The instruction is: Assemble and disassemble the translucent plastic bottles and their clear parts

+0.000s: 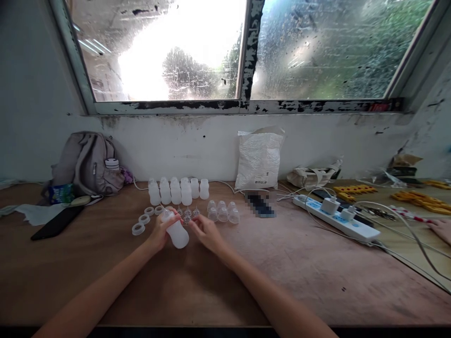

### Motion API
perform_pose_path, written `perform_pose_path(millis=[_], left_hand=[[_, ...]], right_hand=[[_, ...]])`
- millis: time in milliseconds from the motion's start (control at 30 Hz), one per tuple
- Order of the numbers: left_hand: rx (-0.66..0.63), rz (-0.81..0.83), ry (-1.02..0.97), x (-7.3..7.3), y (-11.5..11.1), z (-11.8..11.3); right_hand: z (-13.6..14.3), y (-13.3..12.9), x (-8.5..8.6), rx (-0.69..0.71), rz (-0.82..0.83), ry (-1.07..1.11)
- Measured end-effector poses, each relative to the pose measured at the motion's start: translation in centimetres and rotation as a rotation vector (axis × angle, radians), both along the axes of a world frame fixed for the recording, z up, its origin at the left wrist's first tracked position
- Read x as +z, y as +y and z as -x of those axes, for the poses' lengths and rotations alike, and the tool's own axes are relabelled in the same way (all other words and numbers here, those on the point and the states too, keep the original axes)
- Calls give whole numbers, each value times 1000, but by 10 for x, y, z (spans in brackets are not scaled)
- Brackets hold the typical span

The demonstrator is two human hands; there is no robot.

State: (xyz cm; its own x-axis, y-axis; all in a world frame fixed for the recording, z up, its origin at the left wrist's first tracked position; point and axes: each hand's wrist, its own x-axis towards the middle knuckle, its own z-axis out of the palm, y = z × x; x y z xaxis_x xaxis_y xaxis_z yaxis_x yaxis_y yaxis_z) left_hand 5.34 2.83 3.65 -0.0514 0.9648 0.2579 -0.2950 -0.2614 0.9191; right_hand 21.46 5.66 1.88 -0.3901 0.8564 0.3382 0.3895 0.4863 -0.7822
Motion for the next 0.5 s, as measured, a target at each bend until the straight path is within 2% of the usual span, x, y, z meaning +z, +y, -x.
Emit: perform_pose_path(millis=[33,100,167,267,367,500], left_hand=[[58,-49,96,-1,2,3],[142,-137,264,-2,5,6],[176,-181,341,-3,6,7],[164,-195,328,-7,6,3],[129,-188,288,-15,7,-1],[34,-173,461,-31,10,-4]], right_hand=[[-6,8,0,-150,-100,-68],[-18,23,0,-375,-183,-228],[-27,33,-2,-473,-176,-367],[-32,37,-5,-476,-150,-491],[-28,34,-7,-469,-189,-526],[-26,31,-8,-415,-268,-459]])
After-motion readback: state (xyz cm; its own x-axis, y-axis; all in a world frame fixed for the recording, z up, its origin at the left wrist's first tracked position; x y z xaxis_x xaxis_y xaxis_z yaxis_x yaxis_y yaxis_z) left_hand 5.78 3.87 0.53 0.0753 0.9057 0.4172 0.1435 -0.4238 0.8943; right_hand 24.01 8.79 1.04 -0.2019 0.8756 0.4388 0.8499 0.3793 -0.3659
